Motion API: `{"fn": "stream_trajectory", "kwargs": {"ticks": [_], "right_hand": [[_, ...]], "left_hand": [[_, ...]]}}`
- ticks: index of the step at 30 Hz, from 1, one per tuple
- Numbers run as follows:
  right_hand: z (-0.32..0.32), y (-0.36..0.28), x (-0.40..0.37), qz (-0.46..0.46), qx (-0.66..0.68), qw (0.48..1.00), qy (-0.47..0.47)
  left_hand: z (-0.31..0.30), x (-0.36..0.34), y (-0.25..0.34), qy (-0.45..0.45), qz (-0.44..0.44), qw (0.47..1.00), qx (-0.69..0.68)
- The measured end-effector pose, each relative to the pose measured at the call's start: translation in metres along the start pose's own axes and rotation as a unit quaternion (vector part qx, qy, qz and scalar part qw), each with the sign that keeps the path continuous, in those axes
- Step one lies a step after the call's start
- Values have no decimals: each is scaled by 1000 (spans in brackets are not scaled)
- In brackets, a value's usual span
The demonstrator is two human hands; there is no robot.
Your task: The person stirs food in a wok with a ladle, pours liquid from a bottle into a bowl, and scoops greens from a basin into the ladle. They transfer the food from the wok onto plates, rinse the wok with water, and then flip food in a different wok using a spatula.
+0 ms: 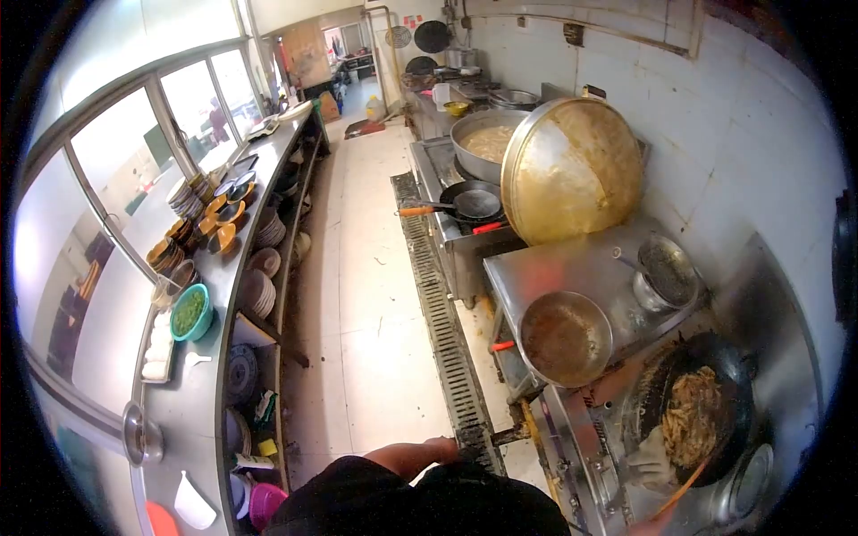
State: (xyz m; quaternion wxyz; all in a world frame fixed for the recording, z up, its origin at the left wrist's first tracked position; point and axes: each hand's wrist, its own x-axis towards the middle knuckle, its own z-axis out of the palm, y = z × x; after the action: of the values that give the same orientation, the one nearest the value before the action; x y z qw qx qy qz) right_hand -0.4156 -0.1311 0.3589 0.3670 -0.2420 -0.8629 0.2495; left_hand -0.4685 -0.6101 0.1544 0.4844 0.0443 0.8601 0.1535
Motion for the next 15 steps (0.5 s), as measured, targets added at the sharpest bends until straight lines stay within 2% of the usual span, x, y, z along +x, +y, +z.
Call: {"fn": "stream_trajectory", "kwargs": {"ticks": [1,2,3,4,5,6,7,8,10,11,13,14,15], "right_hand": [[-7,-8,4,-47,-19,999,10],[-5,42,12,99,162,972,-142],[-2,93,20,347,364,833,-230],[1,145,27,537,402,698,-251],[-3,124,26,537,403,698,-250],[-15,59,27,503,382,745,-217],[-22,23,27,466,359,788,-183],[-22,25,28,466,359,788,-182],[-17,35,37,540,356,743,-172],[-12,46,40,540,356,743,-171],[-3,69,40,508,358,767,-162],[-4,58,40,507,358,767,-162],[-7,35,40,467,353,795,-159]], "left_hand": [[1,-1,-1,13,2,1000,2],[6,10,-6,14,2,1000,4],[15,26,-14,22,10,1000,-13],[21,36,-20,29,18,999,-30],[22,38,-19,29,19,999,-29],[22,41,-16,32,33,999,-3],[22,43,-14,35,47,998,23],[21,43,-13,35,48,998,24],[20,43,-11,26,82,995,46],[18,41,-9,26,83,995,46],[20,44,-9,26,82,996,35],[18,41,-8,27,82,996,35],[16,37,-6,27,63,998,-7]]}}
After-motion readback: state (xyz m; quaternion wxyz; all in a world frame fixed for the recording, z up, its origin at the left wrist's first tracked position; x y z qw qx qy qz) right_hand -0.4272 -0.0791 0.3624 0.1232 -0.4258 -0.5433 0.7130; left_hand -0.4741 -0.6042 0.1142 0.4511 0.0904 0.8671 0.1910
